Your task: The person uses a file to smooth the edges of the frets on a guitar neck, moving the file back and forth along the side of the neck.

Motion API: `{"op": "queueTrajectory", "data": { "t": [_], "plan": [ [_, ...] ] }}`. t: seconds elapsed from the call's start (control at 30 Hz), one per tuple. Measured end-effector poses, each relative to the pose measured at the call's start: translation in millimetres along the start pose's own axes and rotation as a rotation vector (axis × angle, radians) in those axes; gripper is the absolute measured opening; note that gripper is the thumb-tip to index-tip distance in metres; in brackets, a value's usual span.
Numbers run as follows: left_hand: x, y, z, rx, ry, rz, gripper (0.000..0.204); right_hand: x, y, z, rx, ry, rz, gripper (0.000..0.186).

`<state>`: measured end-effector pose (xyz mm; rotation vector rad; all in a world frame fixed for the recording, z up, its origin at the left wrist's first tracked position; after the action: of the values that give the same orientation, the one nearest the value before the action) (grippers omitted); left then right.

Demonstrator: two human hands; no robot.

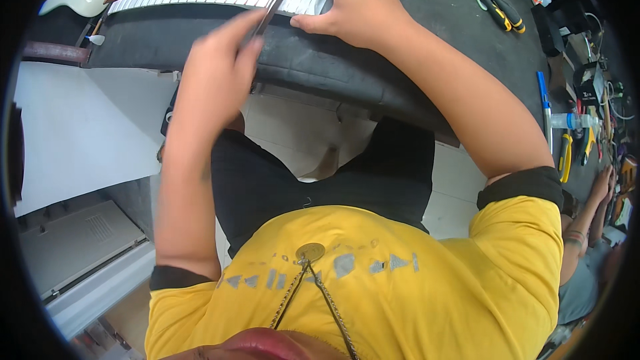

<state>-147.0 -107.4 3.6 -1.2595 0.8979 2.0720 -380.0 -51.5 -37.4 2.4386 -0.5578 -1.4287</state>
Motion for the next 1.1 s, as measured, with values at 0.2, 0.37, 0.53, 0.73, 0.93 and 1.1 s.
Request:
{"op": "queueTrajectory", "data": {
  "t": [0.2,0.37,0.53,0.73,0.93,1.1],
  "plan": [
    [3.8,6.4,-1.7,-0.052,-0.009,-0.044,0.038,2.2,0.4,1.3,-0.025,0.017,0.015,0.072],
    [-12.3,-111.0,-9.9,-0.176,-0.099,-0.061,0.054,-2.5,1.2,-11.1,0.005,0.011,-0.062,0.070],
    [-3.2,-5.7,-3.0,0.012,-0.023,0.025,0.042,1.7,1.0,-0.6,0.033,0.083,-0.013,0.072],
    [11.2,41.7,-5.0,-0.015,0.060,-0.025,0.040,2.3,0.7,-3.4,-0.030,0.016,0.014,0.071],
    [-23.0,-132.9,-4.8,-0.214,-0.134,-0.074,0.051,2.3,0.9,-4.2,-0.008,0.035,-0.007,0.071],
    [-32.8,-132.2,-5.2,-0.188,-0.198,-0.053,0.054,1.1,0.8,-0.9,-0.033,0.042,0.012,0.071]
  ]
}}
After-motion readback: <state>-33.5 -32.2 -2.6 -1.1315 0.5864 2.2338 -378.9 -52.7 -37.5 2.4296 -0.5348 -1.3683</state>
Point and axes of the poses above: each hand's wrist, its own y-axis towards the middle knuckle, its own x-axis out of the palm, z = x × y, the point moved 4 cm from there along y, towards the middle knuckle, and after that the axes turned 14 degrees about y, right-handed, at the moved point
